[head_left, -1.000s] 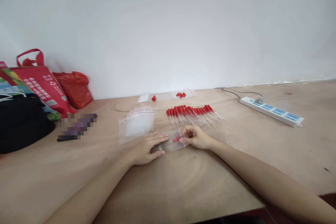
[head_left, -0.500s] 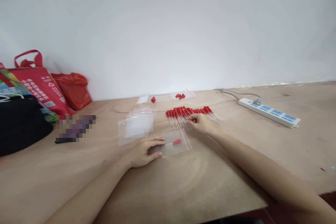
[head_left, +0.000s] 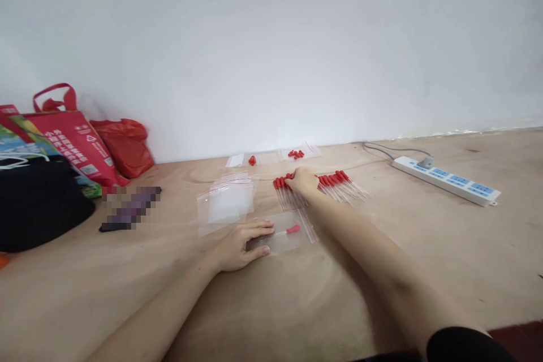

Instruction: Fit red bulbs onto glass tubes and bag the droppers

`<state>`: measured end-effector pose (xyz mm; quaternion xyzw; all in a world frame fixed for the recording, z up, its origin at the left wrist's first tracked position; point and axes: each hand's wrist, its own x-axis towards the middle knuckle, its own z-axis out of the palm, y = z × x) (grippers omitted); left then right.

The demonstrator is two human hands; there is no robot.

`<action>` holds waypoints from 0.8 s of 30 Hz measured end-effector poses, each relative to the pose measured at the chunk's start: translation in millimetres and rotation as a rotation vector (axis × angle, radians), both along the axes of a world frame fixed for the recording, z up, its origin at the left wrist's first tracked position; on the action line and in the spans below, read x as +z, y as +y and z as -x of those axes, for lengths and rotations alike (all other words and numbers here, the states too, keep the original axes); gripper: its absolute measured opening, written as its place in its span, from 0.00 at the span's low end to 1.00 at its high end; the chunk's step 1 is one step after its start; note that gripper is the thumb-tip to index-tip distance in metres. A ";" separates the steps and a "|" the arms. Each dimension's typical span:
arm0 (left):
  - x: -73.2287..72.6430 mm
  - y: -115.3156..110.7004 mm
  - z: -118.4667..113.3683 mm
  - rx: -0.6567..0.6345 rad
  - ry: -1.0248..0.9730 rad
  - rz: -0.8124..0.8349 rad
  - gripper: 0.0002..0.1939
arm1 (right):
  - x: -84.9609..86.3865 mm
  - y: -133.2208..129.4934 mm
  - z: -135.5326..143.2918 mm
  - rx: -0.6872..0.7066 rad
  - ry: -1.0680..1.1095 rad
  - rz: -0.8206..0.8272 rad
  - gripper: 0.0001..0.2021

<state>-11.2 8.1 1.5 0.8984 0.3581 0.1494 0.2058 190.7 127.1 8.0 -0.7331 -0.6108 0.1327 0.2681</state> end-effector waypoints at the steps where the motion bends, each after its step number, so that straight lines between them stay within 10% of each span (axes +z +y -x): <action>1: 0.2 0.0 -0.3 -0.002 0.000 0.001 0.19 | 0.7 1.0 -0.4 -0.006 0.017 0.004 0.09; 8: 0.0 -1.2 -1.3 0.007 0.012 -0.001 0.19 | 13.3 -16.3 -35.4 0.118 0.228 -0.184 0.10; 14: -2.4 -2.4 -1.3 0.031 0.012 -0.052 0.17 | -12.7 -63.3 -76.8 0.183 0.821 -0.379 0.21; 24: -3.9 -2.6 0.1 0.032 0.067 -0.107 0.21 | -27.9 -92.7 -62.3 0.107 1.277 -0.177 0.14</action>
